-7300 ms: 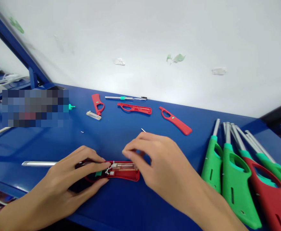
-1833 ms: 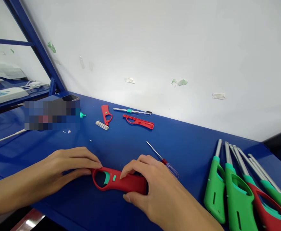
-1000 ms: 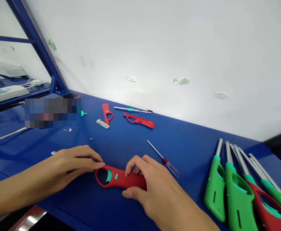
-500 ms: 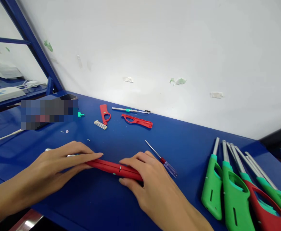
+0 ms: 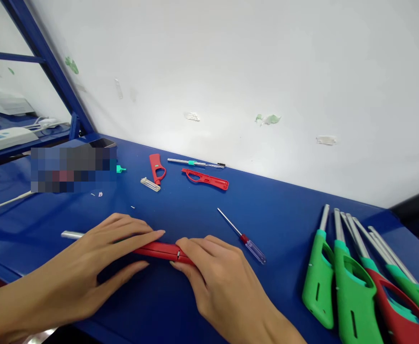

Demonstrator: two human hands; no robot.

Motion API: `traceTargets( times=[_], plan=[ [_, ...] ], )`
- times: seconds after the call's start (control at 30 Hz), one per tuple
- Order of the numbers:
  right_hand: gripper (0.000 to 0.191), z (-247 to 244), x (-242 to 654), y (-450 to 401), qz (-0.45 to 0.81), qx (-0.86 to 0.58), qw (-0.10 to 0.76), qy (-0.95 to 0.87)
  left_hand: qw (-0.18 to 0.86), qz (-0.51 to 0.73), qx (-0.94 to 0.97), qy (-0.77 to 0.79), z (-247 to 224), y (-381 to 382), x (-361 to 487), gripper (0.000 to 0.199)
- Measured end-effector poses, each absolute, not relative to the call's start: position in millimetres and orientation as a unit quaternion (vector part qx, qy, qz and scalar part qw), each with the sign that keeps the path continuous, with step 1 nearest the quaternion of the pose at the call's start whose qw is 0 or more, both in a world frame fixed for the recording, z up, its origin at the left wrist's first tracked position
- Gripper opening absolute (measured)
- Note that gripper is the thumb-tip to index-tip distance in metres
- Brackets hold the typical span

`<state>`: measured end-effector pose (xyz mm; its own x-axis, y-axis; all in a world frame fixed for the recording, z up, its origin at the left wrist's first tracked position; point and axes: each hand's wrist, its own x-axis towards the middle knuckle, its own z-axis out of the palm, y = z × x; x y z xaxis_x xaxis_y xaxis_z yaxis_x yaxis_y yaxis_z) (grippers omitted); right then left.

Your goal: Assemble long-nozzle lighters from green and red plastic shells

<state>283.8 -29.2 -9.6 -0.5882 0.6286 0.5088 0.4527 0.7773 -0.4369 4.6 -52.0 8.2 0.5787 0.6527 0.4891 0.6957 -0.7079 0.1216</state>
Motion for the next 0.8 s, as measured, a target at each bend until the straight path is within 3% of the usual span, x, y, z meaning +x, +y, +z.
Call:
traceTargets(
  times=[0.6,0.8],
  plan=[
    [0.027,-7,276,-38,0.071,-0.328,0.295,-0.894,0.033,-0.275,-0.901,-0.332,14,-50,12,0.028],
    [0.023,-2,273,-37,0.192,-0.387,0.311,-0.846,0.117,-0.337,-0.861,-0.363,11,-64,10,0.043]
  ],
)
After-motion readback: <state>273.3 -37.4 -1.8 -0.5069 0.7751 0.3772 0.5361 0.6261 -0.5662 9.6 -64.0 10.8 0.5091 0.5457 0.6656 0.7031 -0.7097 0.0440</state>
